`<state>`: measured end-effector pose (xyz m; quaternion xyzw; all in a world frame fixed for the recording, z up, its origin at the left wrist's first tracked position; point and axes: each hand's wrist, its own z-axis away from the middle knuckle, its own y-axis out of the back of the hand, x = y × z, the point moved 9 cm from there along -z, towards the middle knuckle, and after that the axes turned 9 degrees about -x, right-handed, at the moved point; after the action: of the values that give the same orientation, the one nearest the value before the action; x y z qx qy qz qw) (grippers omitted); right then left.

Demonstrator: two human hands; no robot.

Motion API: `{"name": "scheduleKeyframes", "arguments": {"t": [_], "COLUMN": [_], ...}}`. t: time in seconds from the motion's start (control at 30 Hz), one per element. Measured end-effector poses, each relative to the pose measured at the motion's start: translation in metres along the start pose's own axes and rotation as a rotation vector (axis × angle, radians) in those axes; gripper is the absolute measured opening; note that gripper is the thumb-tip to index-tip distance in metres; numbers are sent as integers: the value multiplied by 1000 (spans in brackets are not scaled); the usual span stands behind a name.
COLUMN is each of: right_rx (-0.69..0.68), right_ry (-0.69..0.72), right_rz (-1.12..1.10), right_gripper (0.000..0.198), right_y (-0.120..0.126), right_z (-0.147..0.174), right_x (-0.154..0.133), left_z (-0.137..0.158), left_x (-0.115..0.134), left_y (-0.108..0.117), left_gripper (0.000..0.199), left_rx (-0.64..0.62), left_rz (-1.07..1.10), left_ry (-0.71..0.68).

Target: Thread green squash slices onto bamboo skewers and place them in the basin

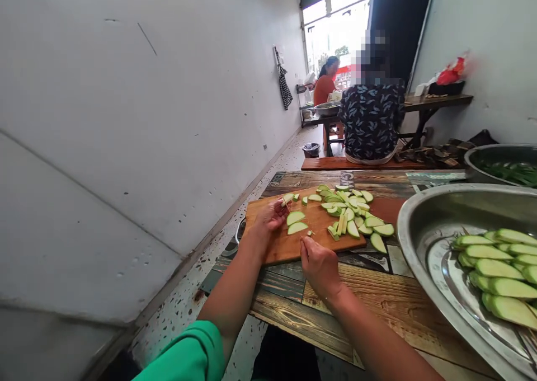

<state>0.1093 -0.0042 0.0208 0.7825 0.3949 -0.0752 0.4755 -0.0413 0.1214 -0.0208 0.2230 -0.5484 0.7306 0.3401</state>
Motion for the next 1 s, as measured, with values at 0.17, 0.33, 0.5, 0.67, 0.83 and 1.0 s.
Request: {"name": "scheduleKeyframes", "arguments": {"t": [0.17,0.33,0.5,0.67,0.83,1.0], "right_rx": [-71,-110,-105,-83,-82,-57], "right_ry": [-12,-26,-9,-17,-22,-2], "right_rz": [58,65,31,51,61,67], "right_gripper": [30,30,30,31,31,31], "right_y": [-5,-7,-7,-5,-4,-2], "right_z": [1,1,1,0,0,0], "right_x": [2,5,4,5,5,3], "left_z": [-2,3,7,10,11,10], "left_x": [-1,7,10,14,13,13], "left_y": [9,9,4,2,-1,-2], "left_gripper": [11,5,6,5,5,6], "left_rx": [72,70,59,56,29,11], "left_rz": [128,92,65,11,-38,-63], "left_ry": [7,-66,-87,-122,-113,-119]}}
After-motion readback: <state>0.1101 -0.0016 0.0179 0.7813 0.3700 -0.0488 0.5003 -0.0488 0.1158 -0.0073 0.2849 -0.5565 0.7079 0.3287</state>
